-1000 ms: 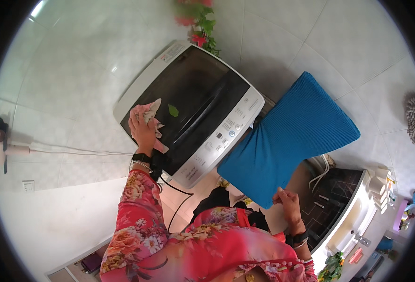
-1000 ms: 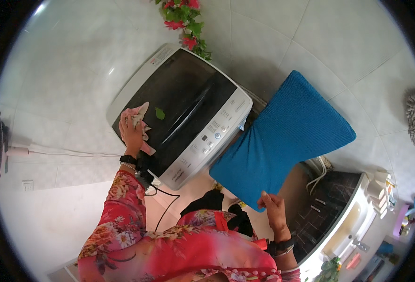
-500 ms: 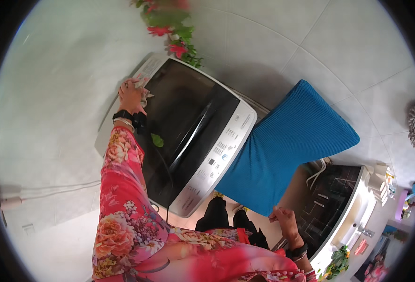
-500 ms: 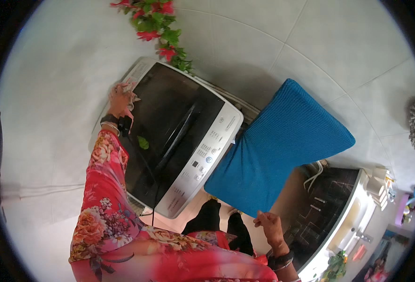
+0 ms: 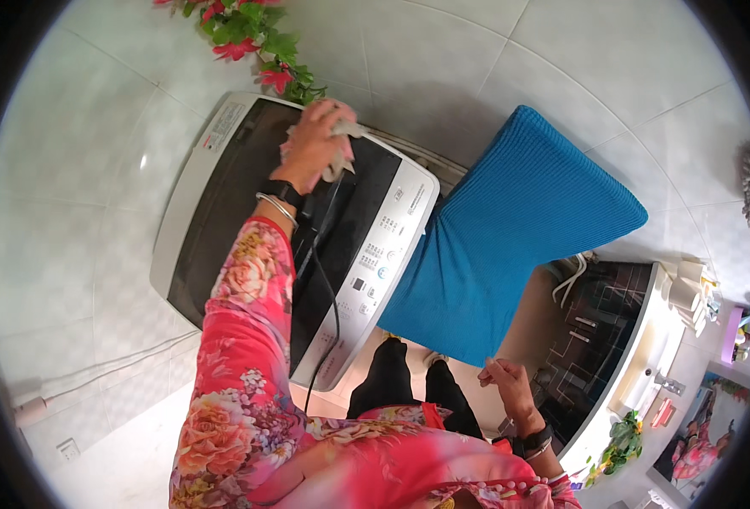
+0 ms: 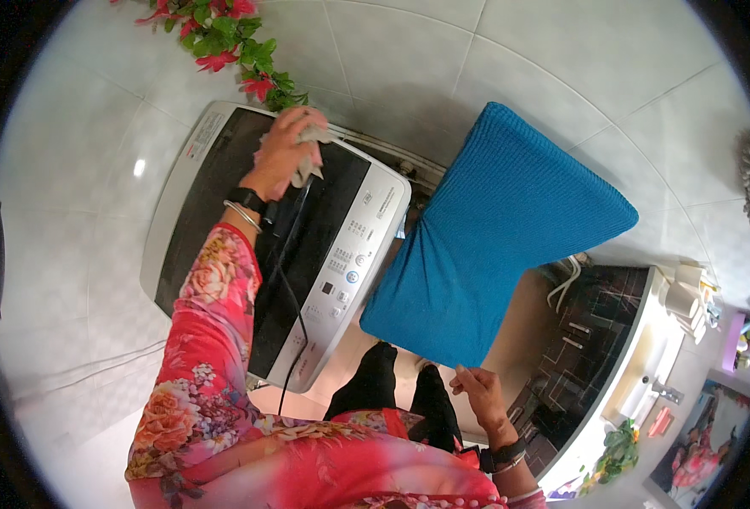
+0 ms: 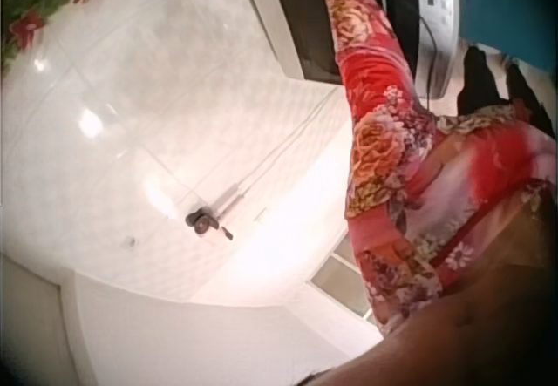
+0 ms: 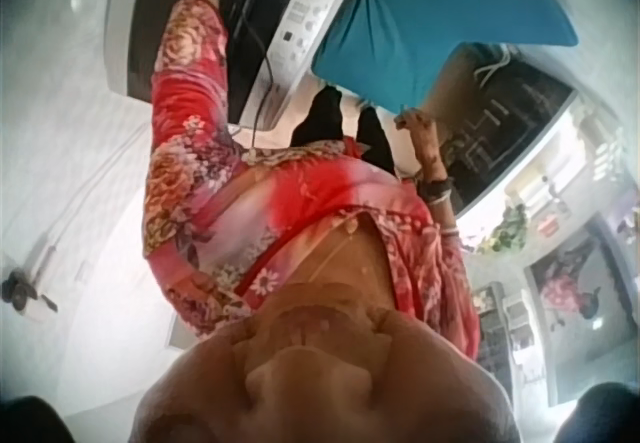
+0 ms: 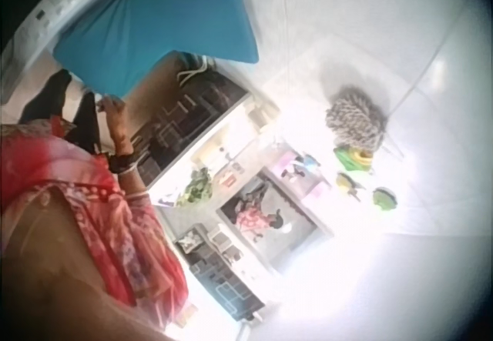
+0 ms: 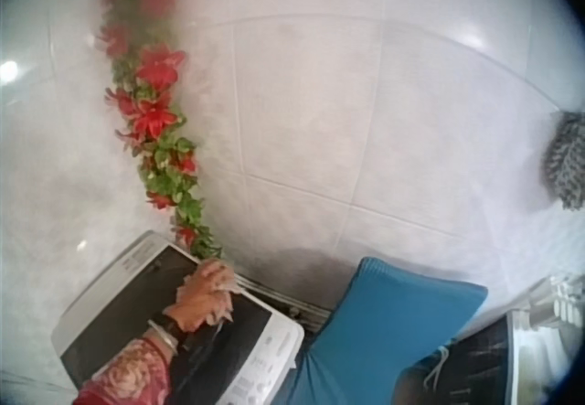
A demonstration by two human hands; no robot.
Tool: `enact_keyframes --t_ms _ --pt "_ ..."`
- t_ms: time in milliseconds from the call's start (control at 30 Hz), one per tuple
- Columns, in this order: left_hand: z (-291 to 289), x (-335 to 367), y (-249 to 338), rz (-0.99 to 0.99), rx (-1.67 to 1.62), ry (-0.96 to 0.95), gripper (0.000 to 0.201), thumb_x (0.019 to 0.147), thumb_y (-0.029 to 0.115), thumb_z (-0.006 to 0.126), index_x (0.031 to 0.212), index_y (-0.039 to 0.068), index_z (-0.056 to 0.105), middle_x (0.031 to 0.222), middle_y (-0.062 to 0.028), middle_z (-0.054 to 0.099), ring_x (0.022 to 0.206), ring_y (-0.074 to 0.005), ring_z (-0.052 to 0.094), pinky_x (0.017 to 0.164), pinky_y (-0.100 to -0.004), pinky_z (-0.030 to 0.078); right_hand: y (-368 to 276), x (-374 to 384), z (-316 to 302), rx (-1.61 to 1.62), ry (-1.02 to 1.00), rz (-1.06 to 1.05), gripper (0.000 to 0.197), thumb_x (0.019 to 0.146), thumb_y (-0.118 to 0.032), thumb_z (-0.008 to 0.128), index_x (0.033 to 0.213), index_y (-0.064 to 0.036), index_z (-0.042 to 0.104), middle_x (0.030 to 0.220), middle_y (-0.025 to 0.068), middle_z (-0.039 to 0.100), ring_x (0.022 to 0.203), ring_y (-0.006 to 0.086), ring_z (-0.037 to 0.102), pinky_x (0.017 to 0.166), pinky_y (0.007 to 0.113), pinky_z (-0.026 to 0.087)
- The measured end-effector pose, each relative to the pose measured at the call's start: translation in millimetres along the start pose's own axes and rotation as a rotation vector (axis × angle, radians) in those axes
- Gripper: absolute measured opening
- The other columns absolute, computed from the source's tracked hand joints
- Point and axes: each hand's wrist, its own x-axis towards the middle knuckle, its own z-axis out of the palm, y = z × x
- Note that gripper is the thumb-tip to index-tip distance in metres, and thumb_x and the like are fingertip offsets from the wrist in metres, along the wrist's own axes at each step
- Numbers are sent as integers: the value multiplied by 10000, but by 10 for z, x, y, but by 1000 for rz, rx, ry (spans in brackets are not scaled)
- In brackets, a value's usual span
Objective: Fixing a vine of artificial flowers on the wall and arranging artificial flower stems near a sink.
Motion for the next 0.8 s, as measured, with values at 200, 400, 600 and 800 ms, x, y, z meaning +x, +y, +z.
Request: enact_keyframes --t_ms 200,400,600,800 --pt "569 -166 807 76 -55 -90 357 637 53 567 986 112 606 1134 -68 520 1121 -295 434 930 -366 379 157 -241 -262 -20 -34 -42 352 896 -256 522 697 19 617 665 69 605 621 136 560 621 266 450" --pt "619 -679 1554 129 38 -26 418 626 77 598 1043 95 591 1158 -67 487 1146 -289 398 910 -394 380 434 -623 -614 -53 1 -88 340 891 -244 527 696 20 618 649 67 598 611 134 554 614 267 443" --pt "273 -2098 2566 -46 24 -224 448 643 59 609 1088 107 589 1231 -83 467 1196 -291 372 982 -407 318 507 -887 -741 -99 -68 -126 346 877 -260 547 692 26 610 637 62 585 609 127 542 609 261 428" --pt "-234 -3562 3025 -129 139 -202 383 611 37 562 991 73 596 1165 -96 496 1167 -285 407 918 -402 363 673 -1015 -750 -166 -150 -183 353 874 -274 548 691 21 610 629 57 580 604 120 535 602 256 422"
